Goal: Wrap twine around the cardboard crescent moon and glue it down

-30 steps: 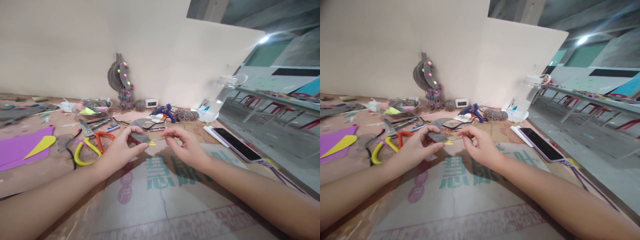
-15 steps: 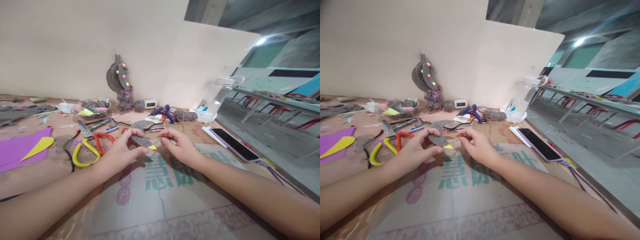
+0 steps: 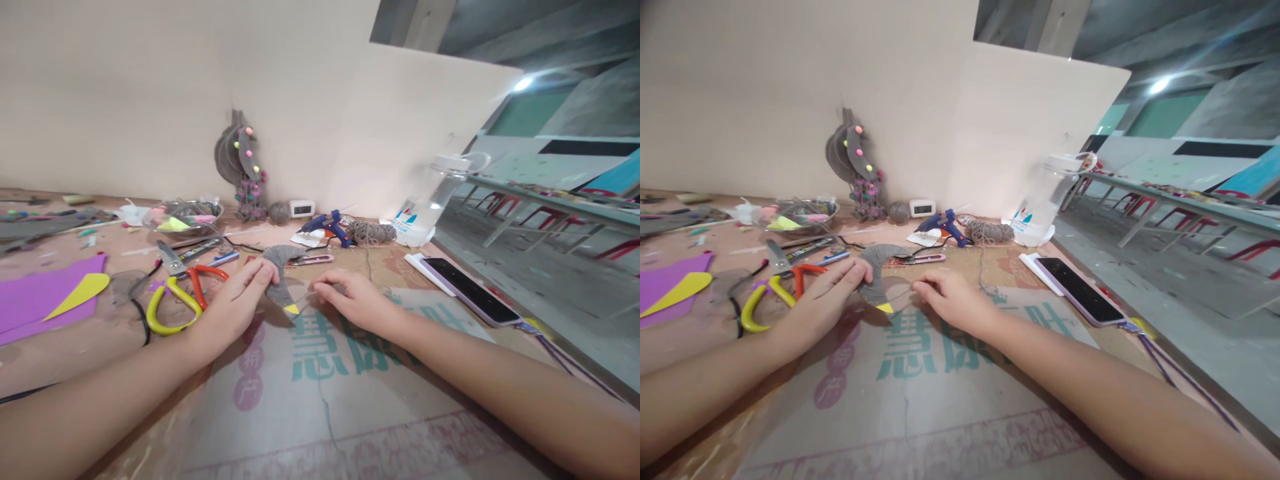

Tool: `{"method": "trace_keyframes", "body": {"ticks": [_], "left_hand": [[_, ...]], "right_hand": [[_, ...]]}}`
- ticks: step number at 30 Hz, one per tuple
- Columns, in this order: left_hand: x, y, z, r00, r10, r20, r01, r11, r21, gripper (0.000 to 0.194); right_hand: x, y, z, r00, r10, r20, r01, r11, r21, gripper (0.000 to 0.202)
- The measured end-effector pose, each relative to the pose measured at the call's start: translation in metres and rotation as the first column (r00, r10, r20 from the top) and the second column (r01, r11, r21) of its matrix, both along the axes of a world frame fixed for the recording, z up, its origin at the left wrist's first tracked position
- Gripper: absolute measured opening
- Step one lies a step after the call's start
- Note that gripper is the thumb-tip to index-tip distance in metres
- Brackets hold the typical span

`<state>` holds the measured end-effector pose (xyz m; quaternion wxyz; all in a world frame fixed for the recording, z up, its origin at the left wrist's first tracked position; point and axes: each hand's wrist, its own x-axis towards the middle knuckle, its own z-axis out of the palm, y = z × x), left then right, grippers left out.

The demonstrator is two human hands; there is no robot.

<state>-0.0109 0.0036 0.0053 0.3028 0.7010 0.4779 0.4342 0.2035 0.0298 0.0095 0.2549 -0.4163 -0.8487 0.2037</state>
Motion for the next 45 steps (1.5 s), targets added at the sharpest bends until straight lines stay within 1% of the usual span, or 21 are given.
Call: {"method": "trace_keyframes", "body": {"ticks": [2, 4, 7, 9, 11, 16, 18, 20, 23, 26, 29, 32, 34, 37, 38, 40, 41, 43, 44, 45], "left_hand": [[0.000, 0.001, -0.001, 1.000, 0.000, 0.002, 0.000, 1.000, 0.018, 0.027], [0.000, 0.002, -0.001, 1.000, -0.016, 0.004, 0.016, 0.999, 0.037, 0.028], [0.000, 0.000, 0.000, 0.998, -0.065, -0.002, 0.065, 0.996, 0.069, 0.029], [0.001, -0.002, 0.000, 0.995, -0.101, -0.015, 0.101, 0.992, 0.076, 0.028], [0.002, -0.005, 0.000, 0.989, -0.143, -0.031, 0.145, 0.987, 0.069, 0.028], [0.004, -0.008, -0.002, 0.971, -0.233, -0.059, 0.236, 0.970, 0.053, 0.023], [0.005, -0.008, -0.003, 0.970, -0.238, -0.056, 0.241, 0.969, 0.062, 0.022], [0.005, -0.008, -0.003, 0.978, -0.204, -0.038, 0.207, 0.976, 0.073, 0.022], [0.005, -0.005, -0.001, 0.996, -0.086, 0.000, 0.086, 0.991, 0.100, 0.021], [0.004, 0.000, 0.000, 1.000, 0.006, 0.007, -0.006, 0.998, 0.063, 0.017], [0.004, 0.004, -0.001, 0.999, 0.039, 0.001, -0.039, 0.999, -0.016, 0.017], [0.004, 0.005, -0.003, 0.999, 0.038, 0.022, -0.037, 0.999, -0.026, 0.018], [0.004, 0.004, -0.004, 1.000, 0.004, -0.004, -0.004, 1.000, 0.000, 0.020], [0.004, 0.000, -0.003, 0.987, -0.094, -0.130, 0.100, 0.994, 0.041, 0.027], [0.004, -0.001, -0.003, 0.984, -0.108, -0.142, 0.117, 0.992, 0.056, 0.028], [0.005, -0.004, -0.004, 0.989, -0.103, -0.107, 0.115, 0.987, 0.112, 0.019], [0.006, -0.004, -0.005, 0.990, -0.103, -0.095, 0.116, 0.983, 0.143, 0.019], [0.006, -0.005, -0.007, 0.980, -0.134, -0.145, 0.161, 0.967, 0.198, 0.040], [0.006, -0.006, -0.008, 0.968, -0.153, -0.198, 0.196, 0.956, 0.219, 0.046], [0.007, -0.006, -0.009, 0.954, -0.164, -0.250, 0.224, 0.946, 0.235, 0.047]], "right_hand": [[0.001, 0.002, 0.001, 1.000, -0.006, -0.003, 0.007, 0.997, 0.080, 0.029], [0.001, 0.002, 0.003, 0.996, -0.029, -0.080, 0.040, 0.988, 0.147, 0.031], [-0.002, -0.003, 0.006, 0.984, -0.028, -0.178, 0.057, 0.985, 0.161, 0.030], [-0.007, -0.008, 0.009, 0.980, -0.013, -0.198, 0.039, 0.991, 0.131, 0.027], [-0.013, -0.013, 0.011, 0.983, 0.010, -0.185, 0.005, 0.997, 0.078, 0.023], [-0.022, -0.017, 0.010, 0.977, 0.120, -0.178, -0.135, 0.988, -0.076, 0.015], [-0.022, -0.016, 0.008, 0.976, 0.100, -0.193, -0.127, 0.983, -0.131, 0.015], [-0.020, -0.015, 0.006, 0.977, 0.037, -0.212, -0.072, 0.984, -0.163, 0.015], [-0.017, -0.013, 0.006, 0.964, -0.065, -0.259, 0.019, 0.984, -0.178, 0.017], [-0.016, -0.012, 0.006, 0.948, -0.123, -0.294, 0.067, 0.979, -0.194, 0.019], [-0.016, -0.011, 0.005, 0.936, -0.139, -0.322, 0.080, 0.978, -0.191, 0.019], [-0.015, -0.011, 0.004, 0.934, -0.142, -0.328, 0.085, 0.980, -0.181, 0.019], [-0.015, -0.012, 0.005, 0.935, -0.139, -0.325, 0.086, 0.981, -0.173, 0.019], [-0.016, -0.013, 0.006, 0.937, -0.134, -0.324, 0.083, 0.982, -0.167, 0.019], [-0.016, -0.014, 0.007, 0.936, -0.134, -0.327, 0.080, 0.981, -0.174, 0.019], [-0.017, -0.015, 0.008, 0.932, -0.138, -0.334, 0.072, 0.976, -0.204, 0.020], [-0.018, -0.016, 0.008, 0.931, -0.141, -0.337, 0.067, 0.973, -0.222, 0.021], [-0.018, -0.017, 0.008, 0.930, -0.141, -0.338, 0.055, 0.966, -0.252, 0.023], [-0.018, -0.018, 0.008, 0.930, -0.139, -0.339, 0.049, 0.964, -0.260, 0.023], [-0.019, -0.018, 0.008, 0.931, -0.135, -0.340, 0.043, 0.963, -0.266, 0.024]]}}
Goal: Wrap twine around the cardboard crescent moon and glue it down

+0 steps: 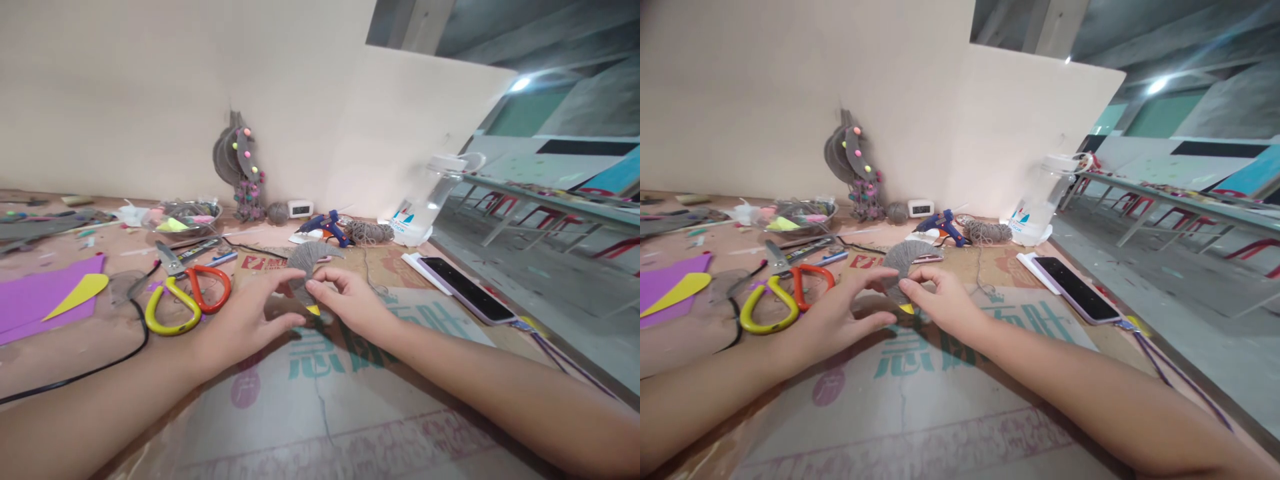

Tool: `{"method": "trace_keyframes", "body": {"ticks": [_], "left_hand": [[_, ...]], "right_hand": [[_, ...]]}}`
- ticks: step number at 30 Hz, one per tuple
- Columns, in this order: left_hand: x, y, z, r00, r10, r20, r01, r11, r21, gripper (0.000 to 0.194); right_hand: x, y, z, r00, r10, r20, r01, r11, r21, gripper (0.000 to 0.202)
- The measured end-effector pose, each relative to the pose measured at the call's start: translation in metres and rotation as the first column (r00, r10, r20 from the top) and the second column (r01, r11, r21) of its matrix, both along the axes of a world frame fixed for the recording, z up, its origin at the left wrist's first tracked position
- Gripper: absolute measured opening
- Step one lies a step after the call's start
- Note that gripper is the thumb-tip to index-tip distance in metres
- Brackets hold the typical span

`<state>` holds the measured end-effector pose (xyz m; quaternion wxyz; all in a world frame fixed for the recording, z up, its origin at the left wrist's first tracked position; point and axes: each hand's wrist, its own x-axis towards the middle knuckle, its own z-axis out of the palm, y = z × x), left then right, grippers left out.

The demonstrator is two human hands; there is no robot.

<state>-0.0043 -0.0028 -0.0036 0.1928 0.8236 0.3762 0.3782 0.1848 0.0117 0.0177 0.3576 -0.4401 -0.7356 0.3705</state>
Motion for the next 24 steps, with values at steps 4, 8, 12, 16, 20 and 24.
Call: {"method": "trace_keyframes", "body": {"ticks": [4, 8, 12, 16, 20, 24], "left_hand": [[0.0004, -0.0012, 0.0001, 0.999, -0.012, -0.050, 0.015, 0.999, 0.047, 0.035], [0.0003, 0.0003, 0.0007, 0.999, 0.002, -0.041, 0.000, 0.998, 0.057, 0.029], [0.0002, 0.0016, -0.0005, 1.000, 0.006, -0.027, -0.005, 0.998, 0.069, 0.030], [0.0002, 0.0010, -0.0008, 1.000, 0.006, -0.019, -0.005, 0.998, 0.062, 0.029], [-0.0002, 0.0010, -0.0007, 1.000, 0.005, -0.016, -0.005, 0.999, 0.051, 0.028], [-0.0008, 0.0003, -0.0008, 1.000, 0.005, -0.011, -0.004, 0.999, 0.032, 0.028]], "right_hand": [[-0.0010, -0.0021, 0.0005, 1.000, 0.007, 0.014, -0.006, 1.000, -0.013, 0.024], [-0.0024, -0.0031, 0.0012, 0.999, -0.001, 0.044, 0.002, 1.000, -0.025, 0.023], [-0.0031, -0.0036, 0.0019, 0.998, 0.000, 0.061, 0.001, 1.000, -0.011, 0.022], [-0.0027, -0.0035, 0.0024, 0.997, 0.003, 0.075, -0.003, 1.000, -0.004, 0.022], [-0.0024, -0.0035, 0.0022, 0.997, 0.004, 0.076, -0.003, 1.000, -0.013, 0.022], [-0.0013, -0.0027, 0.0009, 0.997, 0.024, 0.068, -0.022, 1.000, -0.020, 0.023]]}}
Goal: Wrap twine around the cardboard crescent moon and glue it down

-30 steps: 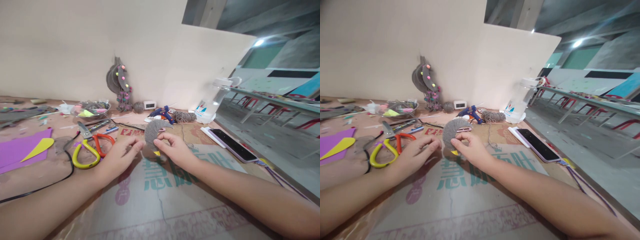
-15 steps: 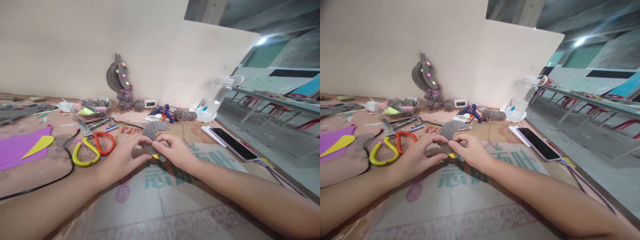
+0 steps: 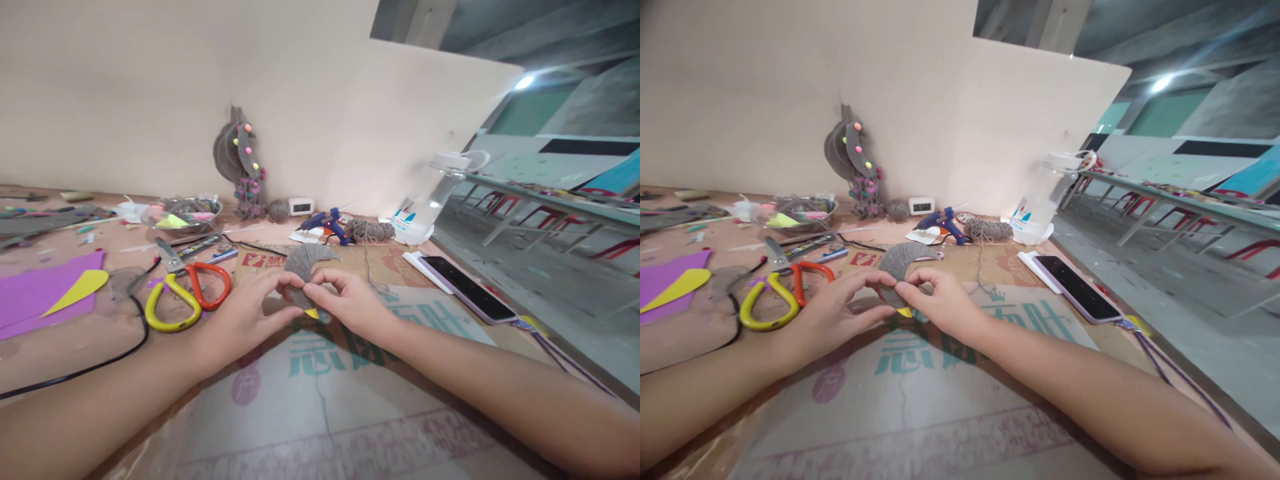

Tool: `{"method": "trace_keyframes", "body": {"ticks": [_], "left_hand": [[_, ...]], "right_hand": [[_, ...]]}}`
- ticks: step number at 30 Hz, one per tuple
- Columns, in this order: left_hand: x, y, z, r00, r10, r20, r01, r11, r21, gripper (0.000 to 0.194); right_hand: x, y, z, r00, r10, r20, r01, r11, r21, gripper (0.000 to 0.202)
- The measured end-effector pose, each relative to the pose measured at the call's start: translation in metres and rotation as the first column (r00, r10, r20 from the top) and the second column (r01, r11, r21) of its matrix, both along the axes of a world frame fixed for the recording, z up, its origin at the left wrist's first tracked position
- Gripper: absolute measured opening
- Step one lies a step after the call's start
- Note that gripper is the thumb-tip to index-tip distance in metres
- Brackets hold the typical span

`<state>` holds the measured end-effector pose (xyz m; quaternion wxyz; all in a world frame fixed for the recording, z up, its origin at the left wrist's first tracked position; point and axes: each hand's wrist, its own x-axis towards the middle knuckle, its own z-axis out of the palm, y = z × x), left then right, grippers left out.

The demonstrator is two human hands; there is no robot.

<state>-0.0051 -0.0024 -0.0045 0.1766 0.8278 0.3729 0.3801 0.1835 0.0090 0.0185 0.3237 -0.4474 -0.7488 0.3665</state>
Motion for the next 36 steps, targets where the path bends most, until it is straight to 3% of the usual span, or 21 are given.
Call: {"method": "trace_keyframes", "body": {"ticks": [9, 20, 30, 33, 36], "left_hand": [[-0.003, -0.001, 0.003, 0.989, 0.120, 0.088, -0.123, 0.992, 0.029, 0.023], [-0.001, -0.005, 0.003, 0.975, 0.131, 0.177, -0.139, 0.990, 0.032, 0.022], [-0.003, -0.004, 0.005, 0.974, 0.175, 0.144, -0.170, 0.984, -0.046, 0.019], [-0.003, -0.003, 0.006, 0.979, 0.162, 0.125, -0.161, 0.987, -0.017, 0.018], [-0.004, -0.003, 0.005, 0.987, 0.129, 0.098, -0.134, 0.990, 0.048, 0.018]], "right_hand": [[0.014, 0.008, -0.001, 0.972, 0.236, 0.020, -0.237, 0.967, 0.094, 0.027], [0.014, 0.007, -0.004, 0.974, 0.215, -0.072, -0.209, 0.974, 0.084, 0.020], [0.011, 0.007, 0.000, 0.982, 0.188, 0.000, -0.188, 0.982, 0.031, 0.032], [0.011, 0.008, -0.001, 0.989, 0.117, -0.091, -0.114, 0.993, 0.034, 0.034], [0.009, 0.007, -0.002, 0.991, 0.119, -0.061, -0.116, 0.992, 0.049, 0.026]]}}
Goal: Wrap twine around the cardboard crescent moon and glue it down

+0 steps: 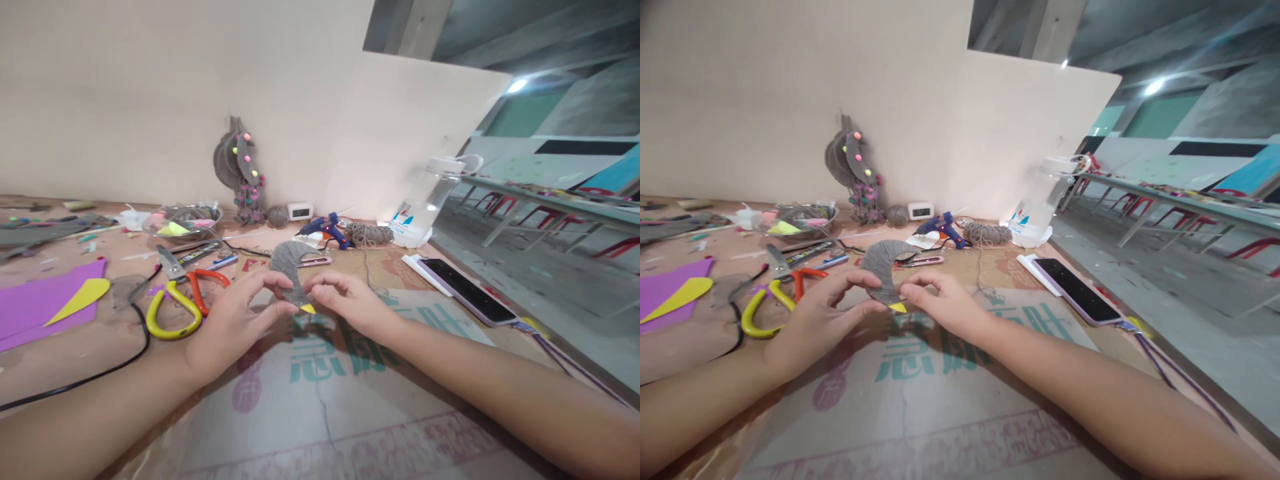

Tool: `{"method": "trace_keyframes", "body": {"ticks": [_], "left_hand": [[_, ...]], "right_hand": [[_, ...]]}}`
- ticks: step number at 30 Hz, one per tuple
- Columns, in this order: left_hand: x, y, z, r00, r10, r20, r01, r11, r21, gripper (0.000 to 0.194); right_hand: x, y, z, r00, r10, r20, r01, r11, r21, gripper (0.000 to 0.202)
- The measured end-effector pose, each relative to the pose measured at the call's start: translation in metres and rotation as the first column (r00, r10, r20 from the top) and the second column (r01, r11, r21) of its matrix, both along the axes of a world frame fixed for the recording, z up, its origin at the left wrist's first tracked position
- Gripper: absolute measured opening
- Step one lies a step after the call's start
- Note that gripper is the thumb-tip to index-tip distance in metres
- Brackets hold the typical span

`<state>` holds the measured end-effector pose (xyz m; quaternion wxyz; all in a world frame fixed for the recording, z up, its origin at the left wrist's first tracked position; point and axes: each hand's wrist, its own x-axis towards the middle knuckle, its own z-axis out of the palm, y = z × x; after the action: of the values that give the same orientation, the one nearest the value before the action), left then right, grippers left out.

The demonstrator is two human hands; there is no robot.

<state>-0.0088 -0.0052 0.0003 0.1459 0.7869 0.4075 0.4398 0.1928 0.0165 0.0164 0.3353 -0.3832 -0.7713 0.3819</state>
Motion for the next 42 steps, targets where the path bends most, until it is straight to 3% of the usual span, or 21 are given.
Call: {"method": "trace_keyframes", "body": {"ticks": [5, 9, 12, 14, 16, 20, 28, 33, 37, 42], "left_hand": [[-0.002, 0.002, -0.004, 0.992, -0.042, -0.122, 0.056, 0.993, 0.108, 0.021], [-0.002, 0.004, -0.005, 0.978, -0.099, -0.186, 0.113, 0.992, 0.062, 0.036], [0.000, 0.006, -0.003, 0.991, -0.132, -0.010, 0.132, 0.990, -0.054, 0.044], [0.001, 0.007, -0.002, 0.982, -0.075, 0.173, 0.098, 0.987, -0.128, 0.034], [0.000, 0.010, -0.001, 0.967, 0.018, 0.253, 0.034, 0.979, -0.201, 0.020], [-0.001, 0.015, -0.001, 0.978, 0.067, 0.195, -0.004, 0.952, -0.307, 0.022], [0.003, 0.011, 0.002, 0.996, -0.087, 0.038, 0.094, 0.921, -0.378, 0.034], [0.003, 0.011, 0.003, 0.986, -0.096, 0.136, 0.148, 0.879, -0.453, 0.032], [0.001, 0.013, -0.001, 0.975, -0.073, 0.212, 0.175, 0.839, -0.515, 0.032], [0.001, 0.014, -0.002, 0.982, -0.047, 0.181, 0.130, 0.870, -0.476, 0.032]], "right_hand": [[-0.002, -0.002, -0.003, 0.998, 0.066, -0.005, -0.066, 0.998, -0.001, 0.017], [0.000, 0.000, -0.003, 0.998, 0.047, -0.045, -0.048, 0.999, -0.026, 0.019], [0.001, 0.003, -0.004, 0.996, 0.027, -0.080, -0.032, 0.998, -0.054, 0.019], [0.001, 0.004, -0.005, 0.996, 0.006, -0.088, -0.010, 0.999, -0.048, 0.019], [0.001, 0.004, -0.005, 0.997, -0.011, -0.072, 0.009, 1.000, -0.018, 0.018], [0.000, 0.003, -0.005, 0.999, -0.027, -0.020, 0.028, 0.999, 0.047, 0.017], [-0.002, -0.003, -0.004, 0.992, -0.041, 0.115, 0.016, 0.977, 0.215, 0.012], [-0.002, -0.005, -0.003, 0.981, 0.001, 0.193, -0.064, 0.945, 0.322, 0.026], [-0.001, -0.002, -0.003, 0.985, -0.067, 0.161, 0.010, 0.944, 0.329, 0.026], [0.000, -0.001, -0.005, 0.986, -0.157, 0.063, 0.129, 0.937, 0.325, 0.015]]}}
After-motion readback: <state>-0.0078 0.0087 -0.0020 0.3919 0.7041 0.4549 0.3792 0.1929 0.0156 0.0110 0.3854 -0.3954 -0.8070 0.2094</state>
